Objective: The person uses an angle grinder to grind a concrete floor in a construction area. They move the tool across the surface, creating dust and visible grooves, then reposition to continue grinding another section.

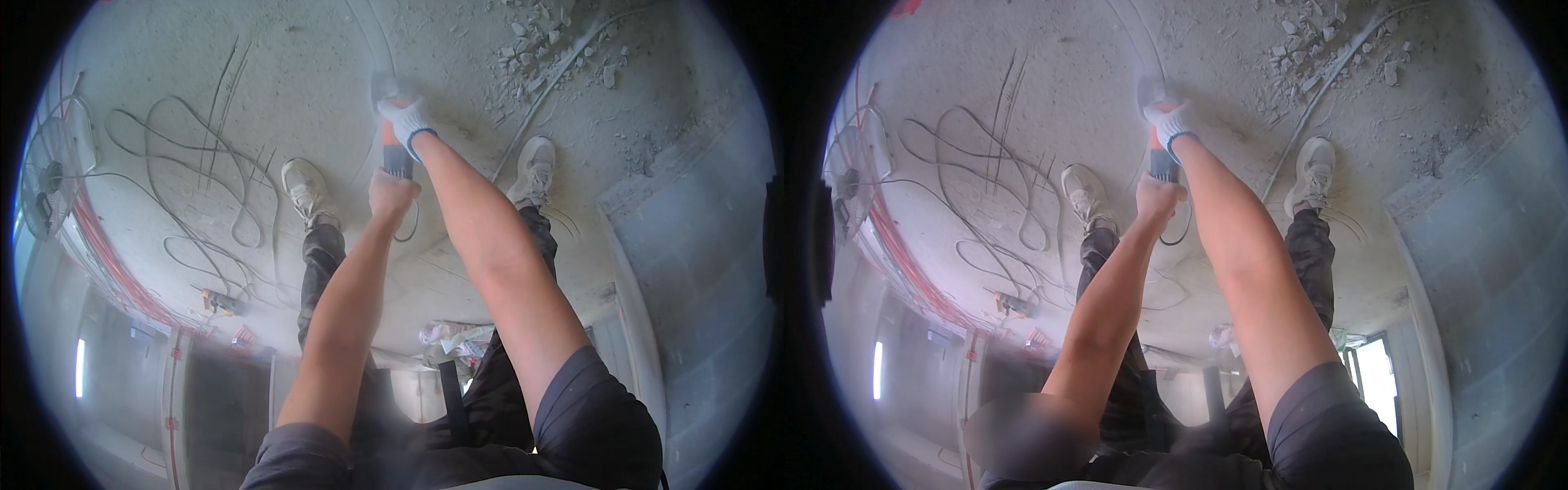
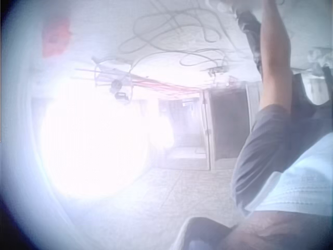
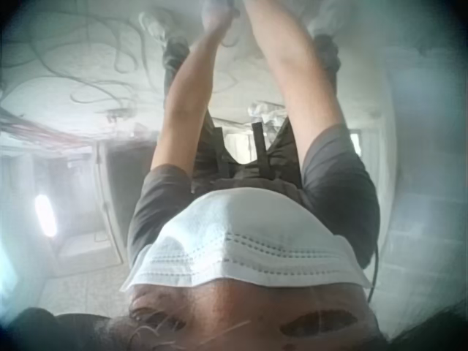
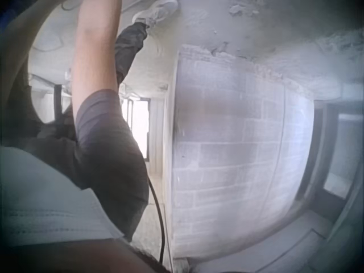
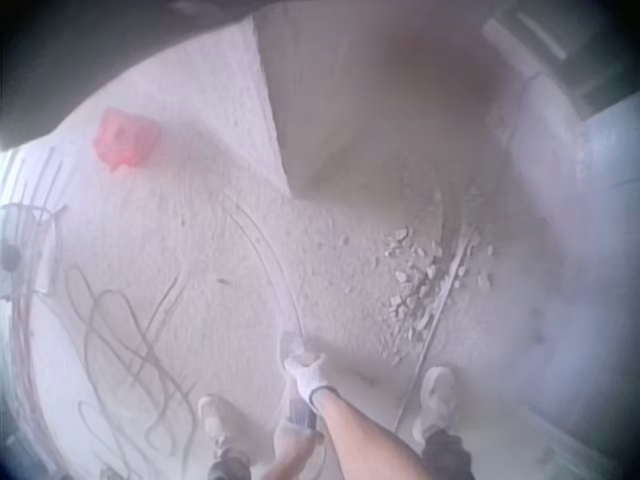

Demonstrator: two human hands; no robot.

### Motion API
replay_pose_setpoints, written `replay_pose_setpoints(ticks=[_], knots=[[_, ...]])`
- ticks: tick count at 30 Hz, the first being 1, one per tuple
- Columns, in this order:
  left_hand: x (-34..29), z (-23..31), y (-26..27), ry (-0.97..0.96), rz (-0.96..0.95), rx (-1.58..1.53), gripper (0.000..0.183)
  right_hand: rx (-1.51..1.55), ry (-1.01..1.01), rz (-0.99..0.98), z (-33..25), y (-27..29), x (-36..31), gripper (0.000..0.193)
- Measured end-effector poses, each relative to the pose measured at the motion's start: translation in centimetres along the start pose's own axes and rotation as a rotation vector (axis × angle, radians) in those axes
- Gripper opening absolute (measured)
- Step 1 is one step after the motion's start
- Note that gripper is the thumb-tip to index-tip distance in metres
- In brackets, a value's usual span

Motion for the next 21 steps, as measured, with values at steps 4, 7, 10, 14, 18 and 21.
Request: replay_pose_setpoints(ticks=[4, 7, 10, 14, 18, 21], knots=[[0.3, -0.4, 0.3, 0.007, 0.006, -0.017, 0.055, 0.013, 0.021, 0.038, -1.1, -0.7, -1.0, 0.035], [0.5, -0.4, 0.3, -0.005, 0.0, -0.028, 0.054, -0.113, -0.033, 0.017, -2.2, -0.6, -1.4, 0.048], [0.7, 0.1, 0.0, -0.022, -0.001, -0.019, 0.054, -0.091, -0.042, -0.031, -1.9, 0.2, -0.4, 0.054], [1.2, 0.0, -0.1, -0.097, 0.025, -0.05, 0.042, -0.094, -0.051, 0.047, -3.6, -0.1, -2.1, 0.059], [1.8, -0.5, 0.0, -0.114, 0.064, -0.044, 0.037, -0.118, -0.056, 0.03, -3.5, -0.6, -1.5, 0.056], [1.1, 1.7, -0.4, -0.055, 0.037, 0.004, 0.057, -0.062, -0.025, 0.01, -1.1, 0.8, 1.9, 0.048]])
Point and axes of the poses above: each hand's wrist, its own x-axis towards the middle knuckle, its own y-axis out of the back of the hand, z = x × y, the point moved 3 cm from there along x, towards the middle knuckle, and after that the axes turned 12 degrees about -z, right-handed, at the moved point
